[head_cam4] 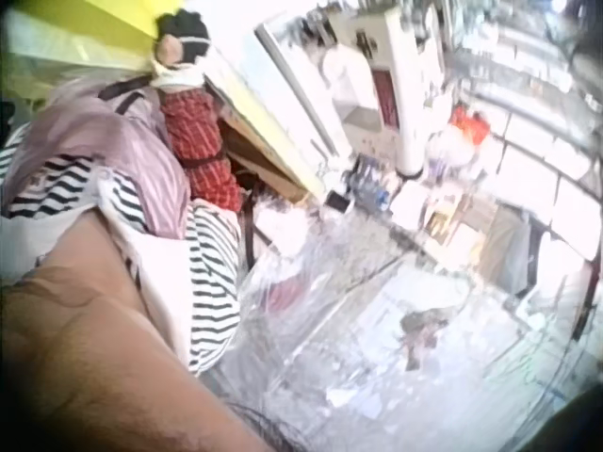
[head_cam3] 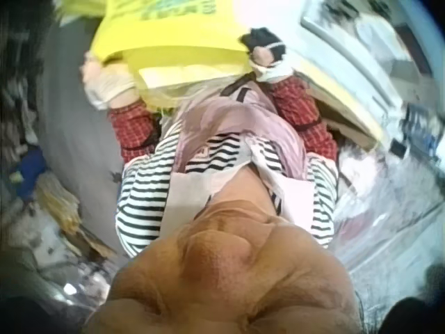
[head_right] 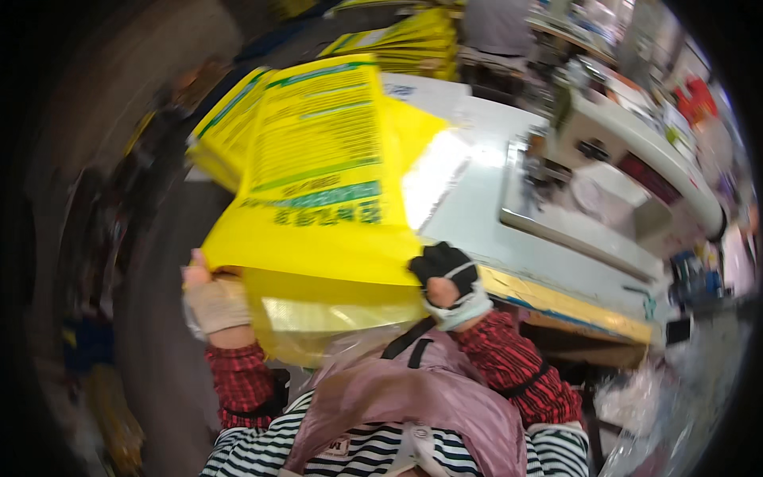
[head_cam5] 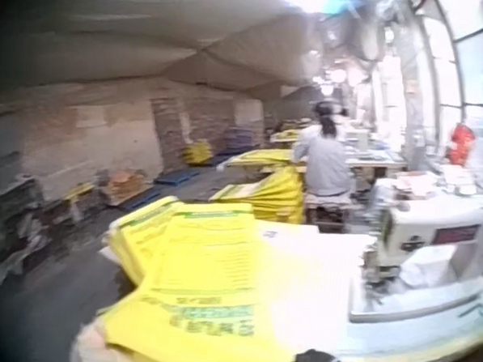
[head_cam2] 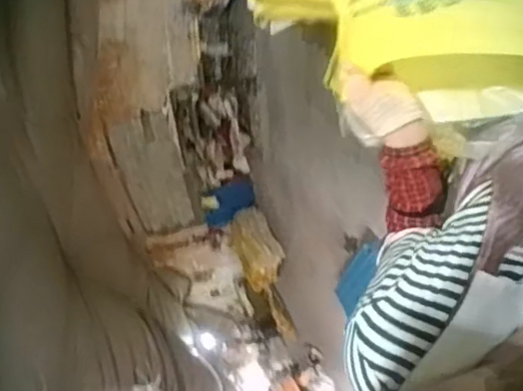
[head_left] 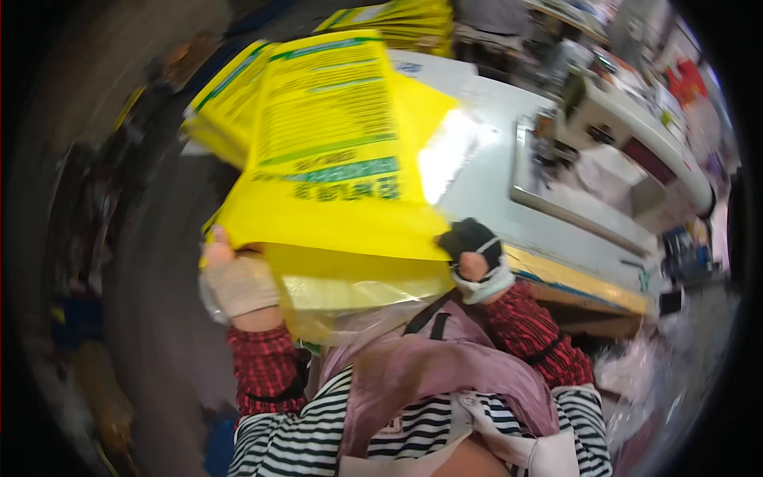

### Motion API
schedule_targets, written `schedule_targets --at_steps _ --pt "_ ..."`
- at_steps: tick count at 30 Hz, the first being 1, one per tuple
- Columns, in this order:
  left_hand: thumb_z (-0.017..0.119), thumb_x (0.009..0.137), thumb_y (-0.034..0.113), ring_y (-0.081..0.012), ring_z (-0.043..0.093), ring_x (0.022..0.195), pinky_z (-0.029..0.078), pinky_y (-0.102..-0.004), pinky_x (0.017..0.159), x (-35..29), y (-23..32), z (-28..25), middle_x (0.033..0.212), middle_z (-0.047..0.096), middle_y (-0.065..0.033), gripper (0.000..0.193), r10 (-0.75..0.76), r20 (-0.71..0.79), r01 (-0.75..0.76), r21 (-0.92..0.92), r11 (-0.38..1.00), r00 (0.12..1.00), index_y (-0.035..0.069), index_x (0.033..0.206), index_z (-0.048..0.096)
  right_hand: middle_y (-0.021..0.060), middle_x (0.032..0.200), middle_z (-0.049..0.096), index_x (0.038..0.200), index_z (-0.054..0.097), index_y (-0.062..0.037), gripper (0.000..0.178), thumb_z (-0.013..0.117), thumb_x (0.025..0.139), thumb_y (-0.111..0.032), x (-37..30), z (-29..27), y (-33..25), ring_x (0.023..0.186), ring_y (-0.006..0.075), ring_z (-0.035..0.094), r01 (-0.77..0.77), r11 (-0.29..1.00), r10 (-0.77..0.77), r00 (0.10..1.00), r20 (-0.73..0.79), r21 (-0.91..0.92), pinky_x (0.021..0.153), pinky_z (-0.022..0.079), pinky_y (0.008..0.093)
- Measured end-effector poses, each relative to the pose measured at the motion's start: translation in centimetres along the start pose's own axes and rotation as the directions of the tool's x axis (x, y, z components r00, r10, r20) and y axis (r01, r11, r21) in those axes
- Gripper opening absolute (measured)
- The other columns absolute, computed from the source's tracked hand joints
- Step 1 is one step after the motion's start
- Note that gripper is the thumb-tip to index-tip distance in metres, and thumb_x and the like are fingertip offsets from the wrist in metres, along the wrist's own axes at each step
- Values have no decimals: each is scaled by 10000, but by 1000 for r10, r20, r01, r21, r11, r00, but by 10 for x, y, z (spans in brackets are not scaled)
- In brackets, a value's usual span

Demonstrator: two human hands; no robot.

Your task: The recorder is using a sewing machine to sew large plastic bags.

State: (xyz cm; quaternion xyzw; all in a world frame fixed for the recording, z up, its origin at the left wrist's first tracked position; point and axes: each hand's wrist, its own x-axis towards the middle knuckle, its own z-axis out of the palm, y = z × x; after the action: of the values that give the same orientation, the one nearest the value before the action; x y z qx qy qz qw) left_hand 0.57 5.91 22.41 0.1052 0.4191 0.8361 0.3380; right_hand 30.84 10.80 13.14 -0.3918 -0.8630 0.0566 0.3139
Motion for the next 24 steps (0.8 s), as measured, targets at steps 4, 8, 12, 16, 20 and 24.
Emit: schedule_targets --at_steps 4,8,12,16,20,24 --pt "538 945 294 -215 602 928 489 -331 844 -2 -23 118 1041 623 -88 360 -107 584 208 -109 972 804 16 1172 566 131 837 587 925 642 -91 215 541 737 -120 -26 5 11 804 315 572 -9 989 17 999 -48 148 726 470 405" --pt "415 999 307 -202 547 1064 417 -295 955 7 -173 267 1136 592 -110 410 -15 918 -886 386 256 396 -6 1242 520 144 942 610 961 635 -124 209 520 852 -259 -89 10 42 863 306 593 -479 860 381 831 405 174 723 486 405" --pt "408 989 340 -219 541 1080 411 -321 960 2 -365 280 1138 590 -106 428 -579 718 -668 651 361 387 -4 1210 536 133 816 667 1015 590 -120 226 507 854 -255 -169 -3 53 697 337 654 -679 734 621 672 404 0 632 519 453" --pt "419 972 345 -239 549 1060 417 -342 938 -29 -467 214 1121 598 -118 417 -550 663 -598 731 329 508 3 1169 555 127 856 676 1065 585 -127 259 500 843 -228 -209 -6 55 795 321 664 -748 656 614 458 642 -94 767 511 428" --pt "430 954 349 -258 556 1040 423 -363 915 -55 -492 196 1104 606 -131 408 -535 680 -599 719 352 501 10 1128 575 116 865 673 1085 583 -147 274 494 846 -248 -204 -12 68 801 303 658 -801 576 671 349 654 -164 775 496 415" --pt "441 937 354 -277 564 1020 429 -384 893 -48 -522 212 1087 614 -143 400 -538 712 -630 682 373 452 17 1087 594 105 874 670 1104 580 -167 290 489 848 -268 -180 -35 73 807 285 652 -812 535 718 291 632 -234 784 480 402"
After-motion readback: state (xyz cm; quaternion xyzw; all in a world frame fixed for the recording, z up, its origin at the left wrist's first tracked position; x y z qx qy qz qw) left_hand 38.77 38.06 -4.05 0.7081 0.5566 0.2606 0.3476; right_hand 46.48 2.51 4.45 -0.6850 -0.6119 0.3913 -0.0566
